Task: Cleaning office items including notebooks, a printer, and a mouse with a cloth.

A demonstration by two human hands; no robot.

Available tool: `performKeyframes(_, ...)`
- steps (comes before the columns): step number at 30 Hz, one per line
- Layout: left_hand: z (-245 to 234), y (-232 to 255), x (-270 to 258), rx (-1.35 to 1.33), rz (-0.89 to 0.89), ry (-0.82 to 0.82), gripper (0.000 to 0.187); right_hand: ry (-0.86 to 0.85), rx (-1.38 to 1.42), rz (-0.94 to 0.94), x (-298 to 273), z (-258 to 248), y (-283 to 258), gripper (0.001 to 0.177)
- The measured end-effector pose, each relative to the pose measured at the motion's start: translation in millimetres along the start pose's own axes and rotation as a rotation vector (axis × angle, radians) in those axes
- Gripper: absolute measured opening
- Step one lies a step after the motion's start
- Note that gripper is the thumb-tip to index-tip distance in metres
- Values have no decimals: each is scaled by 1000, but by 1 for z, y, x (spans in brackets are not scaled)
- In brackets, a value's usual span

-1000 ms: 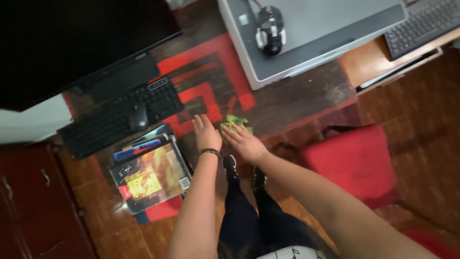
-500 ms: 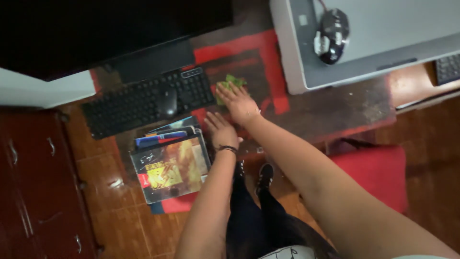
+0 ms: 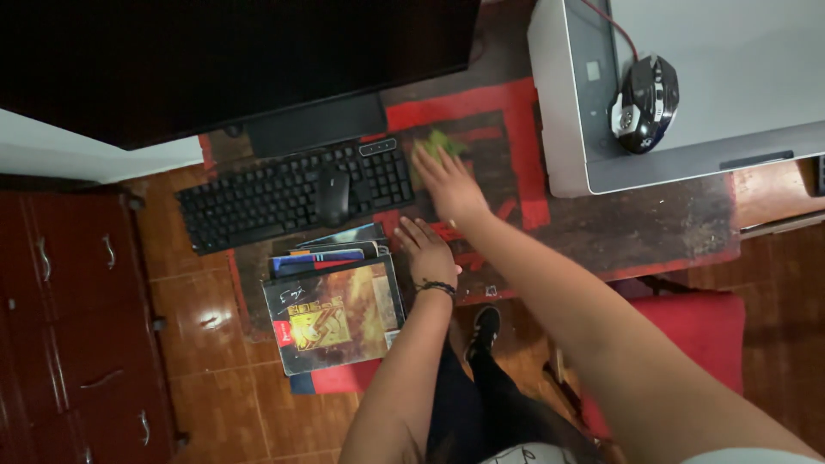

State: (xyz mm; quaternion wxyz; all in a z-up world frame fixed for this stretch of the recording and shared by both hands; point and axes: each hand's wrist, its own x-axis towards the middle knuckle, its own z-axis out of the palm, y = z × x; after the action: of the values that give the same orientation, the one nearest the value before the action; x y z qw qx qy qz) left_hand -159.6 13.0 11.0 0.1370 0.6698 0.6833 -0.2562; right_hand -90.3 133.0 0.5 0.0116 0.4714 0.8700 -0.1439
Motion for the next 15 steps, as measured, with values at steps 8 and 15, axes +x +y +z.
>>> performKeyframes(8, 19, 6, 8, -291, -103, 75, 127, -59, 106, -38, -44, -18, -3, 72)
performKeyframes(15, 14, 6, 8, -334, -114, 34, 126, -78, -47, 49, 74, -22, 11, 77)
